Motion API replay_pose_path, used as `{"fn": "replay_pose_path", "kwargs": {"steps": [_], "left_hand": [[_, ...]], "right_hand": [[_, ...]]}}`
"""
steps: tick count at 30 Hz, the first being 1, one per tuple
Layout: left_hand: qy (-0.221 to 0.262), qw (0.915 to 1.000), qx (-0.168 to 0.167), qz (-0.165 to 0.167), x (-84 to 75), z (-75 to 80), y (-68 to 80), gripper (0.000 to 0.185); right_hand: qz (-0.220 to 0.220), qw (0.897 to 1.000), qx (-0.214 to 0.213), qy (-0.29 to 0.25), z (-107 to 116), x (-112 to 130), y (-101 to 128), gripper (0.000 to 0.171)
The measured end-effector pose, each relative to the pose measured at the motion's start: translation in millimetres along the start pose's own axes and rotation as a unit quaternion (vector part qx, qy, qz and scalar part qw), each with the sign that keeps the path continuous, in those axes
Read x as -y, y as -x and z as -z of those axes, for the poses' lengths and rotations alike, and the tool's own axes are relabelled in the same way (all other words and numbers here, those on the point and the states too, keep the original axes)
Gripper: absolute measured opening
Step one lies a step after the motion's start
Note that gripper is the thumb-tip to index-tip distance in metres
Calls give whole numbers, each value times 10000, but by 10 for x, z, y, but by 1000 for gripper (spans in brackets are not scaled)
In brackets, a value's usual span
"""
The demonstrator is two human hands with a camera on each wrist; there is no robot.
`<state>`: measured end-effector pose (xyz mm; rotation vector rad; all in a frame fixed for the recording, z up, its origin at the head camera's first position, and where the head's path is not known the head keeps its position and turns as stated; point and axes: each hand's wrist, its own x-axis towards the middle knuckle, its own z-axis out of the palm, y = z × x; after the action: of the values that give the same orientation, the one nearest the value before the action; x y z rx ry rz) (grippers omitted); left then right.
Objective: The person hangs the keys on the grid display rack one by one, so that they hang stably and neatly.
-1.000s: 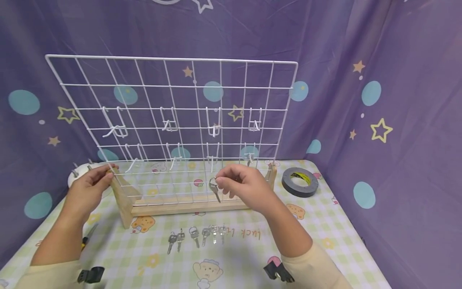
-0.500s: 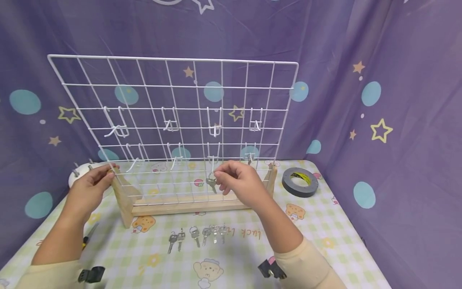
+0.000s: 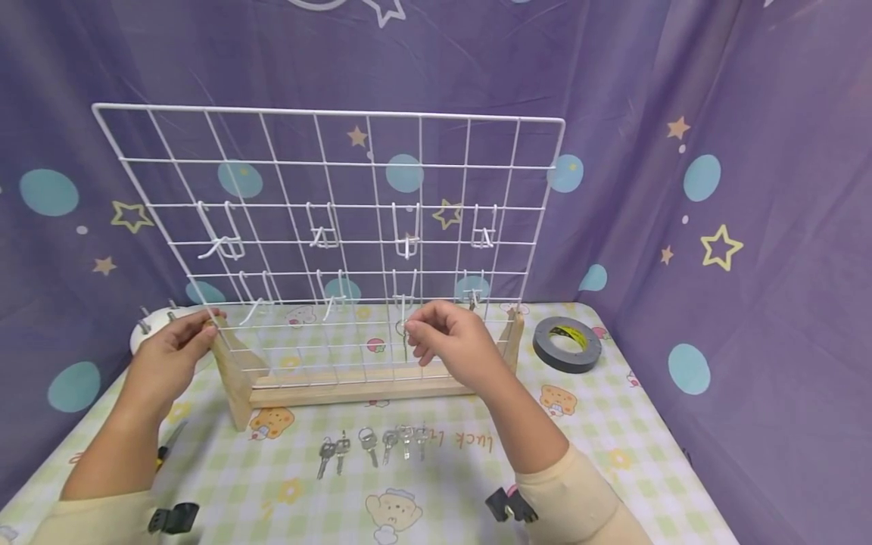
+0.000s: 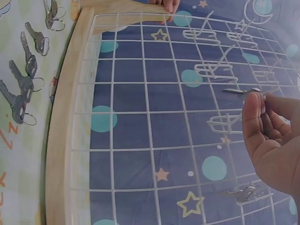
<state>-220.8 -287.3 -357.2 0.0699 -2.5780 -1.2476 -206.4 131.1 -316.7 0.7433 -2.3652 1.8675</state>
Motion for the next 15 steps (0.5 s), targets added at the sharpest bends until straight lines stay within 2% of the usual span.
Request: {"fn": "replay_pose_path", "kwargs": {"steps": [6, 15], "left_hand": [[33, 10000, 36, 67, 8, -7, -13, 58], [49, 9999, 40, 88, 2, 0, -7, 58]], "right_hand": [[-45, 10000, -3, -64, -5, -105, -69, 24], [-131, 9992, -231, -303, -44, -233, -200, 25]]}}
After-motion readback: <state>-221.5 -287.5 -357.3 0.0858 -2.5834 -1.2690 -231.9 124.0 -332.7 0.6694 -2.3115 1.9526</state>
